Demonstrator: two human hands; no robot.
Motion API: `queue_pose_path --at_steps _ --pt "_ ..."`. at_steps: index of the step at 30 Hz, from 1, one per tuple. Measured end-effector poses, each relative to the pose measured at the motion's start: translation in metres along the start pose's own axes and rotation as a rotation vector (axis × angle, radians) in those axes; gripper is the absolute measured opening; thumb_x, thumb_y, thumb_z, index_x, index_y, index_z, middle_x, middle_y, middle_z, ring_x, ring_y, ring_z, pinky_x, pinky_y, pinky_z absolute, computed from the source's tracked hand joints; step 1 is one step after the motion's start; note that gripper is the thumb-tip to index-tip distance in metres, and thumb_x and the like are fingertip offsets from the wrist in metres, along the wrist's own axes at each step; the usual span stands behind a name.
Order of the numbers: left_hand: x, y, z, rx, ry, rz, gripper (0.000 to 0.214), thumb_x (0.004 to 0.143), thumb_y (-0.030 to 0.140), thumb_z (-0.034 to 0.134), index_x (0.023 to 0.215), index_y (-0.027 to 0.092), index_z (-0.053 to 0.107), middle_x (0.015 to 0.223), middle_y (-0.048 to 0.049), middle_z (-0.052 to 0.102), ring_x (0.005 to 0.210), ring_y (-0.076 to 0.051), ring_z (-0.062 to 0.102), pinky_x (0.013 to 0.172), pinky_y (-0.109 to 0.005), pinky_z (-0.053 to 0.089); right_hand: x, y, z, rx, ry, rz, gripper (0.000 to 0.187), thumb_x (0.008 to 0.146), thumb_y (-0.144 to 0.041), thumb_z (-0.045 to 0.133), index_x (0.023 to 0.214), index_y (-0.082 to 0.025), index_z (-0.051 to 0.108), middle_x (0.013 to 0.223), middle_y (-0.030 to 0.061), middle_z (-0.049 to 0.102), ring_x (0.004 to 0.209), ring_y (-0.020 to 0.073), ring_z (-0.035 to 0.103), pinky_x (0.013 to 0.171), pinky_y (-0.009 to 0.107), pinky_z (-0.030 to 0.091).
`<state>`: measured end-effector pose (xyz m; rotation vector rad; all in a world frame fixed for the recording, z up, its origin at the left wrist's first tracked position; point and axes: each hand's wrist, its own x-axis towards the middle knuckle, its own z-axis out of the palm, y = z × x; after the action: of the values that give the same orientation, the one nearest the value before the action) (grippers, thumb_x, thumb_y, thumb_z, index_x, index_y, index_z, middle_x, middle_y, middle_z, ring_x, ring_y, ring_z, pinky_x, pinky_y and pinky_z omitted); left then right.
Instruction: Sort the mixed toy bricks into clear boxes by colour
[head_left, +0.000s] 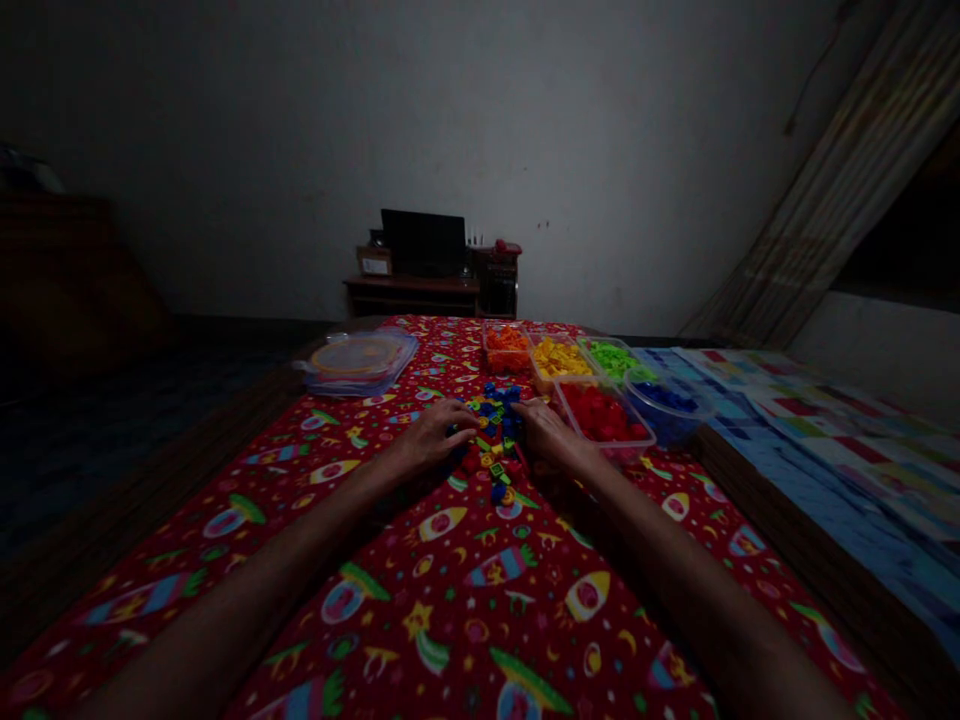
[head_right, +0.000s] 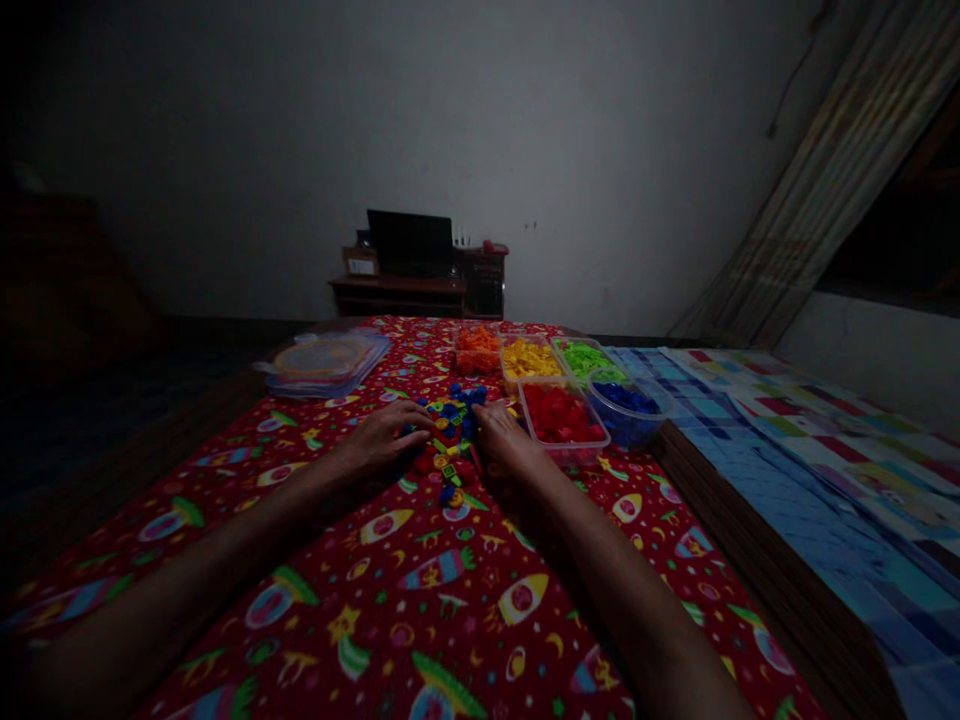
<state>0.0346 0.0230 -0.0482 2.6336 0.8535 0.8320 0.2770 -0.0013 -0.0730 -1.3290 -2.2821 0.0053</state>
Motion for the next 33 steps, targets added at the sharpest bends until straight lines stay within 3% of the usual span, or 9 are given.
queue_pose_path --at_steps 5,7,12,17,20,25,29,33 --pt "-0.006 0.005 -0.004 0.079 -0.251 0.085 0.028 0.079 0.042 0.062 0.094 0.02 0.069 0.092 -0.0054 0.059 0.089 -0.018 0.054 0.077 -0.027 0.043 -0.017 -0.001 -0.004 -0.017 -0.001 -0.073 0.054 0.076 -0.002 0.042 0.13 -0.01 0.044 0.12 0.0161 0.051 0.115 0.0217 0.044 0.101 0.038 0.036" --pt "-0.01 0.009 -0.004 0.095 -0.291 0.101 0.025 0.08 0.039 0.062 0.091 0.018 0.068 0.091 -0.0057 0.059 0.086 -0.017 0.054 0.074 -0.025 0.043 -0.017 -0.003 -0.01 -0.014 0.006 -0.062 0.053 0.075 -0.002 0.042 0.128 -0.011 0.047 0.118 0.0152 0.053 0.113 0.021 0.045 0.099 0.036 0.036" --pt "-0.011 0.025 -0.004 0.054 -0.2 0.003 0.025 0.085 0.037 0.052 0.093 0.017 0.065 0.09 -0.0047 0.062 0.082 -0.016 0.056 0.072 -0.024 0.044 -0.001 -0.022 -0.042 -0.009 -0.051 0.078 0.041 0.071 -0.005 0.047 0.109 -0.009 0.061 0.088 0.0094 0.062 0.081 0.0168 0.054 0.076 0.028 0.041" --pt "-0.009 0.039 0.005 0.022 -0.168 0.006 0.025 0.086 0.031 0.049 0.1 0.017 0.063 0.095 -0.0049 0.064 0.085 -0.017 0.059 0.077 -0.026 0.044 0.006 -0.046 -0.069 0.106 -0.169 0.106 0.023 0.073 -0.012 0.044 0.077 -0.011 0.066 0.061 0.0004 0.053 0.055 0.0088 0.042 0.055 0.02 0.031" --pt "-0.011 0.037 0.006 0.019 -0.137 0.025 0.025 0.087 0.031 0.047 0.102 0.018 0.063 0.098 -0.0053 0.064 0.088 -0.017 0.059 0.079 -0.027 0.045 0.006 -0.049 -0.068 0.124 -0.209 0.152 0.02 0.072 -0.013 0.043 0.069 -0.011 0.063 0.055 -0.0022 0.047 0.049 0.0069 0.036 0.049 0.02 0.025" --pt "-0.012 0.023 -0.003 0.045 -0.016 -0.1 0.028 0.086 0.035 0.049 0.103 0.018 0.064 0.096 -0.0058 0.066 0.085 -0.018 0.06 0.078 -0.028 0.046 0.006 -0.045 -0.067 0.114 -0.367 0.238 0.021 0.076 -0.015 0.045 0.064 -0.009 0.06 0.051 -0.0028 0.043 0.046 0.0058 0.032 0.046 0.021 0.023" --pt "-0.011 0.017 -0.002 0.073 -0.045 -0.13 0.029 0.085 0.038 0.051 0.097 0.017 0.066 0.09 -0.0057 0.067 0.081 -0.018 0.061 0.072 -0.027 0.046 0.001 -0.045 -0.06 0.038 -0.457 0.228 0.025 0.08 -0.027 0.053 0.068 -0.009 0.063 0.055 -0.0012 0.046 0.049 0.0064 0.034 0.047 0.021 0.024" --pt "-0.01 0.023 0.003 0.059 -0.061 -0.118 0.026 0.083 0.035 0.053 0.097 0.018 0.067 0.093 -0.0056 0.068 0.084 -0.018 0.062 0.074 -0.026 0.046 -0.003 -0.049 -0.05 -0.111 -0.434 0.166 0.016 0.079 -0.023 0.056 0.075 -0.01 0.065 0.063 0.0031 0.054 0.056 0.0093 0.043 0.051 0.022 0.028"
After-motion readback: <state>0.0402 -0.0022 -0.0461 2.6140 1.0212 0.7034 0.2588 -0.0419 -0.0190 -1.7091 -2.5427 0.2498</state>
